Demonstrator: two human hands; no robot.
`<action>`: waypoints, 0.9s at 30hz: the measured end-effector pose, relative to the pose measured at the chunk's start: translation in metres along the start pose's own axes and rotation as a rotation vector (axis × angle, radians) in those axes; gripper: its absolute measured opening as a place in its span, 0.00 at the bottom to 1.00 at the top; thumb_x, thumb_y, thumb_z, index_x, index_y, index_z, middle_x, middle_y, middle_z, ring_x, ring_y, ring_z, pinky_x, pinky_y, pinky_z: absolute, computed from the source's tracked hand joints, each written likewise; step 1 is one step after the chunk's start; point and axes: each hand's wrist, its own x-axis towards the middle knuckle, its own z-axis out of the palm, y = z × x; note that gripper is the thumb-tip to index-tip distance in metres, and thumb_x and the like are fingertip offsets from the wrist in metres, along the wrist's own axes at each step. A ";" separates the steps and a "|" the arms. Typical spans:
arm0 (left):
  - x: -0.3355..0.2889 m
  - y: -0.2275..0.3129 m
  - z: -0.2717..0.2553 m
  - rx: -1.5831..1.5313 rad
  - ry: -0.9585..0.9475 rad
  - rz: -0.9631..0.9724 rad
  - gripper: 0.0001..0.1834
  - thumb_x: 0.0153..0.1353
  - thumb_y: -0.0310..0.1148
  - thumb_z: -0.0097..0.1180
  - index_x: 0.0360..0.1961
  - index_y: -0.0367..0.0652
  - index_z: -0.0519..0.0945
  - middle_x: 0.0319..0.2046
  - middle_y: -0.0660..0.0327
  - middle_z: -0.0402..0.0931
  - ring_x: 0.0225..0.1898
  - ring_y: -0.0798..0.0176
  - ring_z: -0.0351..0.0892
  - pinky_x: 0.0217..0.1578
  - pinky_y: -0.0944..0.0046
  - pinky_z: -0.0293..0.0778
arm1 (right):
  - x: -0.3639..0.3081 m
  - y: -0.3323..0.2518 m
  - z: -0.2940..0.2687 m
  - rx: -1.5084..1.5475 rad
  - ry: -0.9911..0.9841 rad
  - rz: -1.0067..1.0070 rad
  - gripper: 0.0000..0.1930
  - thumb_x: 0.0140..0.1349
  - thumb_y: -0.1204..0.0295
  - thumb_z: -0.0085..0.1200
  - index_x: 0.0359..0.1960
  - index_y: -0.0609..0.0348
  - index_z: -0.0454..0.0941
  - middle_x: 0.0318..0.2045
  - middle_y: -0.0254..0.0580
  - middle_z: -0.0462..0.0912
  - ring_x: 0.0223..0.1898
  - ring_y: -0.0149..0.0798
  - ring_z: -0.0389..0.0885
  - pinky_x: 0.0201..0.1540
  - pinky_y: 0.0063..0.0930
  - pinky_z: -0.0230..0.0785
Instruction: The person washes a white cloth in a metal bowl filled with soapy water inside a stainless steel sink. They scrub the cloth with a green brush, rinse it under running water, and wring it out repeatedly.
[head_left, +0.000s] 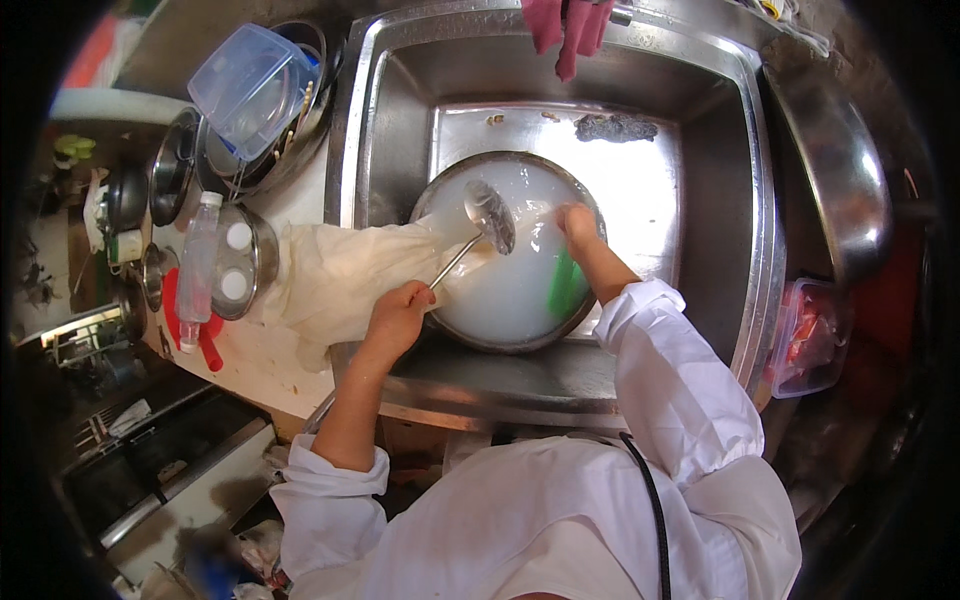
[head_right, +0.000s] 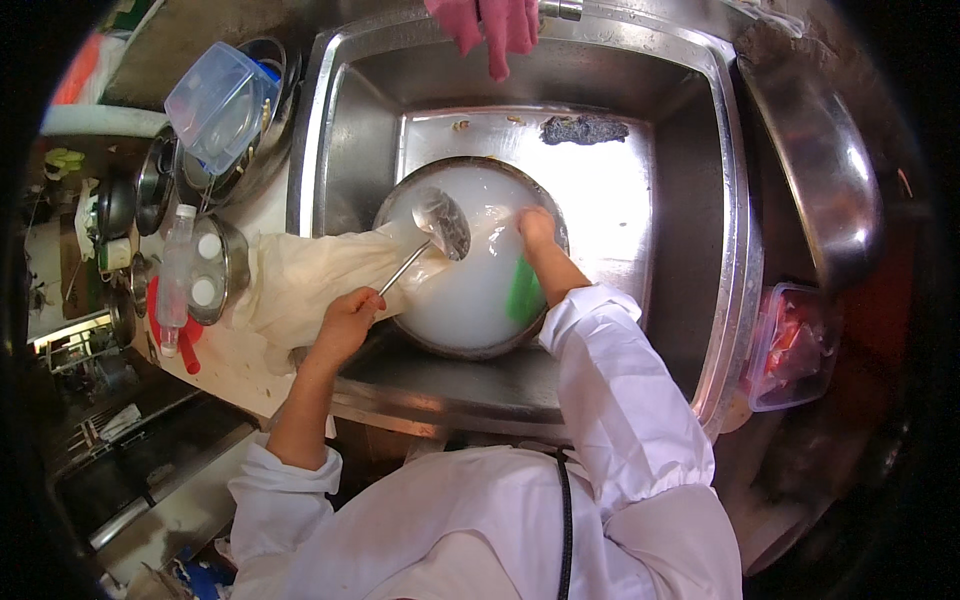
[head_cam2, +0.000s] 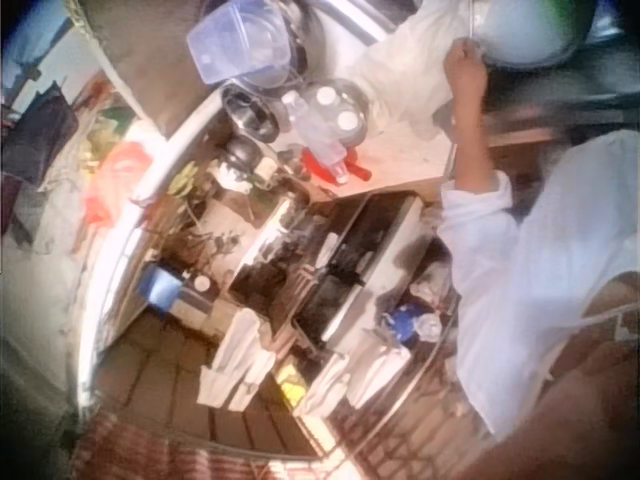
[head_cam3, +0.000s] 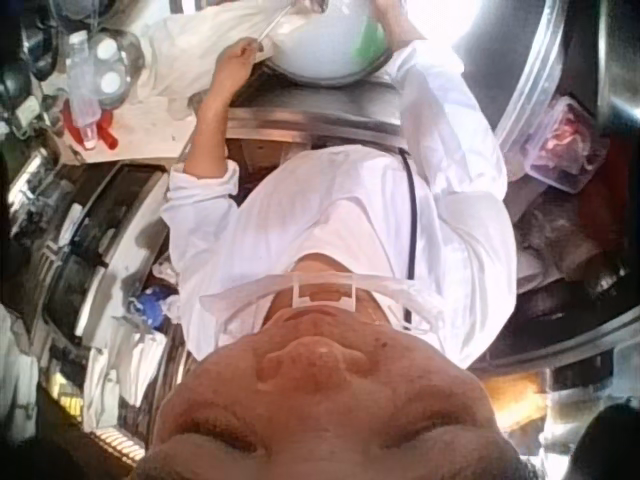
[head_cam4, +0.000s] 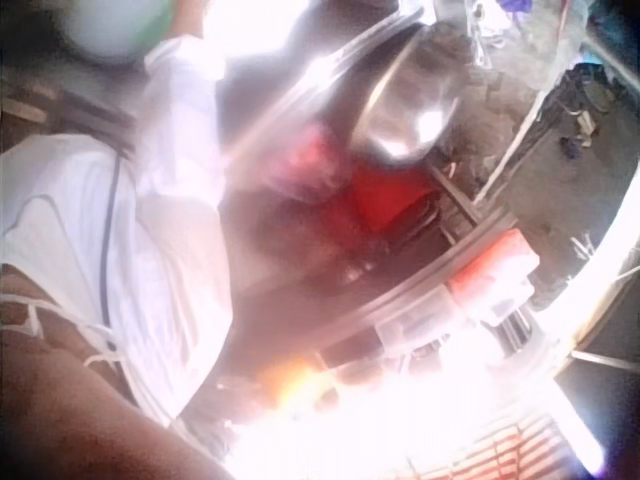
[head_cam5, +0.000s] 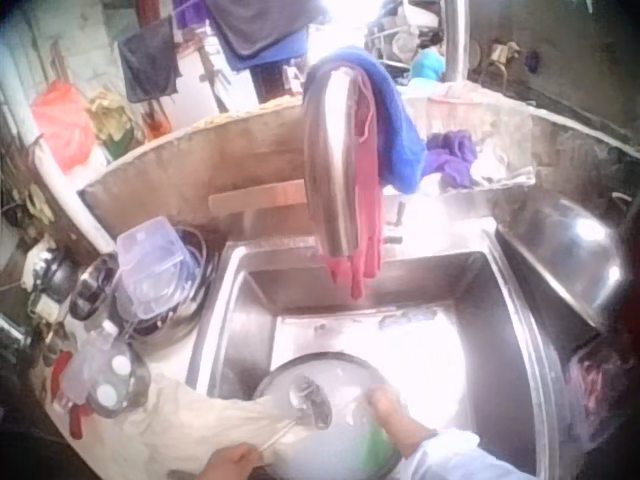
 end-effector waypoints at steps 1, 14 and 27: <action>0.002 -0.003 0.001 0.053 -0.014 -0.019 0.12 0.58 0.35 0.44 0.29 0.38 0.75 0.22 0.56 0.72 0.27 0.59 0.70 0.31 0.63 0.65 | -0.003 -0.001 0.003 0.063 0.048 -0.046 0.08 0.56 0.72 0.42 0.28 0.64 0.71 0.24 0.42 0.75 0.26 0.34 0.73 0.29 0.23 0.68; -0.011 0.011 0.011 0.264 0.115 0.098 0.12 0.59 0.38 0.45 0.33 0.41 0.75 0.21 0.51 0.73 0.26 0.50 0.72 0.28 0.58 0.66 | -0.090 -0.033 0.073 -0.727 -0.392 -0.994 0.23 0.65 0.57 0.31 0.52 0.59 0.67 0.54 0.46 0.68 0.58 0.42 0.61 0.60 0.32 0.49; -0.021 0.005 0.000 0.451 0.171 0.115 0.10 0.58 0.37 0.46 0.37 0.46 0.75 0.22 0.48 0.74 0.26 0.42 0.73 0.28 0.50 0.68 | -0.059 -0.019 0.042 0.694 -0.557 0.005 0.20 0.63 0.59 0.37 0.37 0.67 0.74 0.34 0.48 0.78 0.37 0.39 0.77 0.45 0.29 0.66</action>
